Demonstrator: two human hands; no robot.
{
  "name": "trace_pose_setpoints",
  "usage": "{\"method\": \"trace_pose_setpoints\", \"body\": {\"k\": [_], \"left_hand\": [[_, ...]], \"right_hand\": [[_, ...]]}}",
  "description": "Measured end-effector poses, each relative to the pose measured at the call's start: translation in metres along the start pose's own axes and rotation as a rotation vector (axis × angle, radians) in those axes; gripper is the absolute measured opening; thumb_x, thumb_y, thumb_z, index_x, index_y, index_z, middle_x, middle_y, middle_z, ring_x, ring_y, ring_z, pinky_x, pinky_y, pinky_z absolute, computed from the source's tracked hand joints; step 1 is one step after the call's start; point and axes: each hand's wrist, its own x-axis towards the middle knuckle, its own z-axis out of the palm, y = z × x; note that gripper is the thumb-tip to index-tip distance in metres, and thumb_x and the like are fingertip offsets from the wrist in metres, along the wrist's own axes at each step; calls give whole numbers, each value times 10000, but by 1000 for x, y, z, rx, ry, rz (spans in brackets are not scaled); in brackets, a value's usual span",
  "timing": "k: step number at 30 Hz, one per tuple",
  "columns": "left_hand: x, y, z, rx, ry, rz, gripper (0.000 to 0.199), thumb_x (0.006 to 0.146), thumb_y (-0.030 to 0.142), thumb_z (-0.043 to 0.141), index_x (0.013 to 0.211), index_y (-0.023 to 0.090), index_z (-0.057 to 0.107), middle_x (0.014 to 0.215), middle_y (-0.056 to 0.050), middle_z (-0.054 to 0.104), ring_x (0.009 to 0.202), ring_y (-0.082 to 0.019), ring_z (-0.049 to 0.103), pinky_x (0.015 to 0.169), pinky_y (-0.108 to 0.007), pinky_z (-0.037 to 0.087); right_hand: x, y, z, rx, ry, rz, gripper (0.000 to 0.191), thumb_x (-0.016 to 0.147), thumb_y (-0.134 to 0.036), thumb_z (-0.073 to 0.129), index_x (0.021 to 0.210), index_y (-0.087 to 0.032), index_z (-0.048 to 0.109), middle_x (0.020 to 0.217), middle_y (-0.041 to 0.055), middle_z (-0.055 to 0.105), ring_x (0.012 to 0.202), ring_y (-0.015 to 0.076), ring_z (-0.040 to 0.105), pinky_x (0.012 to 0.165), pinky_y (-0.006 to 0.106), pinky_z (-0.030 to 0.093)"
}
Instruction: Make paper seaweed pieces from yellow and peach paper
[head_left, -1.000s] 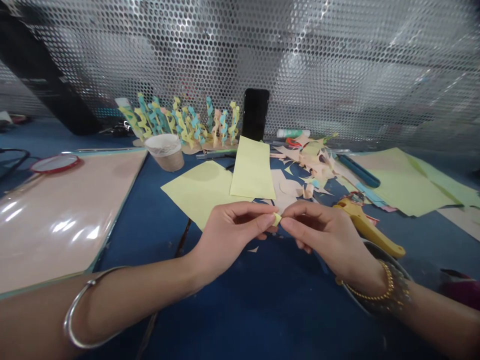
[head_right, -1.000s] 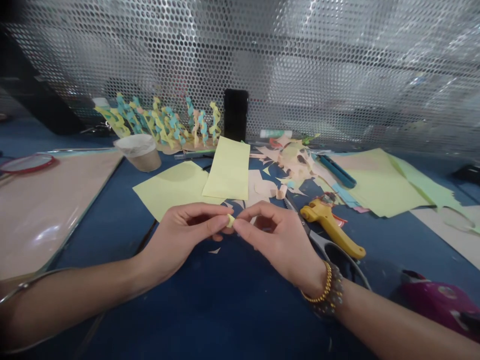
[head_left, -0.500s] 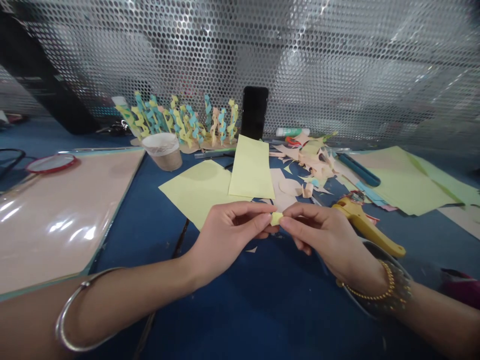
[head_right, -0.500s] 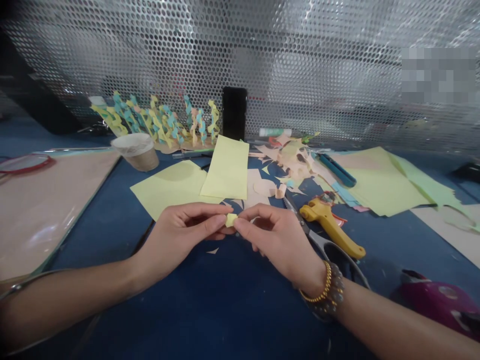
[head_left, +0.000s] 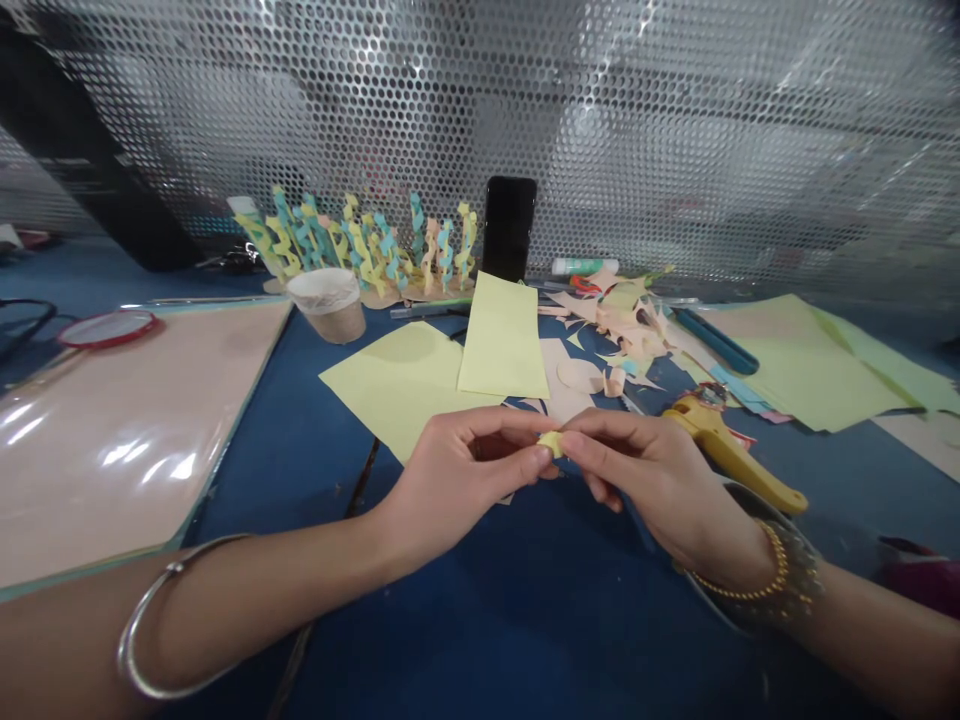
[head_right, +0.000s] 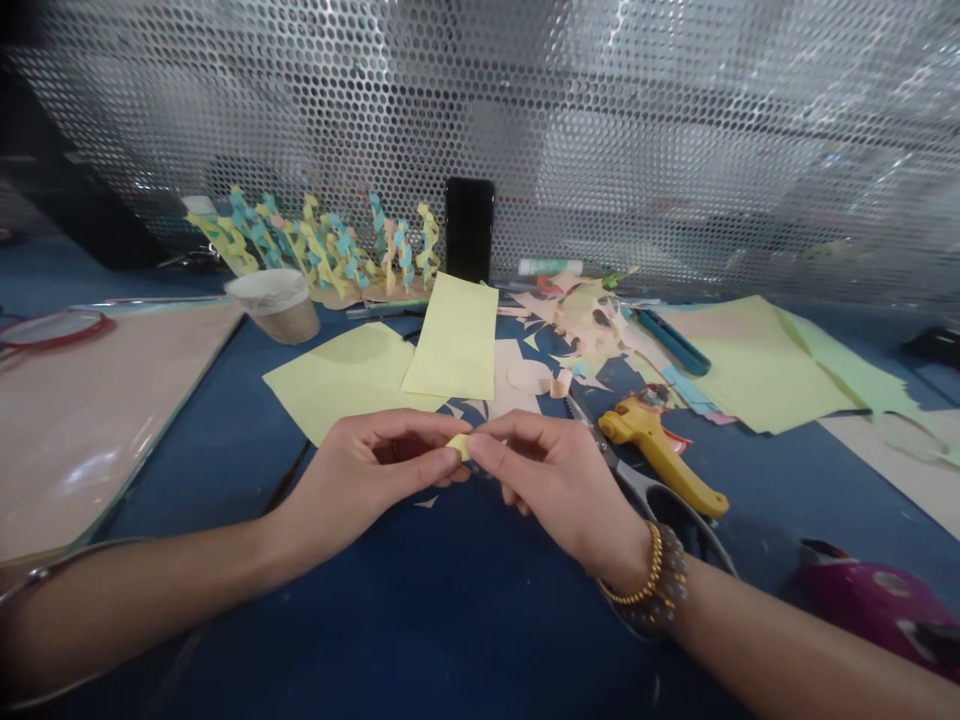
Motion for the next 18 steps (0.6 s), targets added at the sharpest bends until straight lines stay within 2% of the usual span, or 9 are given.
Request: {"method": "trace_pose_setpoints", "body": {"k": [4, 6, 11, 15, 18], "left_hand": [[2, 0, 0, -139, -52, -48, 173, 824, 292, 659, 974, 249, 733, 845, -13, 751, 794, -145, 712, 712, -208, 552], [2, -1, 0, -179, -46, -57, 178, 829, 288, 657, 988, 250, 727, 860, -9, 749, 808, -137, 711, 724, -196, 549], [2, -3, 0, -151, 9, -32, 143, 761, 242, 732, 904, 253, 739, 827, 17, 744, 730, -104, 707, 650, -142, 532], [2, 0, 1, -89, 71, -36, 98, 763, 198, 715, 849, 232, 748, 720, 18, 729, 663, -84, 685, 582, -120, 506], [1, 3, 2, -49, 82, -37, 117, 773, 151, 680, 833, 221, 752, 684, 15, 721, 646, -83, 673, 580, -126, 505]], "right_hand": [[0, 0, 1, 92, 43, 34, 246, 791, -440, 659, 808, -199, 703, 468, -56, 489, 416, 60, 412, 379, 172, 332], [0, 1, 1, 139, 56, 48, 251, 789, -443, 663, 806, -195, 698, 450, -60, 478, 411, 61, 403, 375, 171, 325], [-1, 2, 2, 183, 25, 62, 244, 795, -426, 664, 794, -183, 679, 459, -53, 488, 422, 66, 409, 385, 177, 329], [-2, -1, 0, 221, -32, 48, 390, 849, -515, 543, 687, -175, 641, 495, -18, 513, 451, 90, 454, 390, 200, 347], [-1, -1, -1, 126, -61, 79, 326, 812, -491, 602, 734, -179, 653, 503, -26, 518, 449, 87, 457, 404, 200, 358]]}}
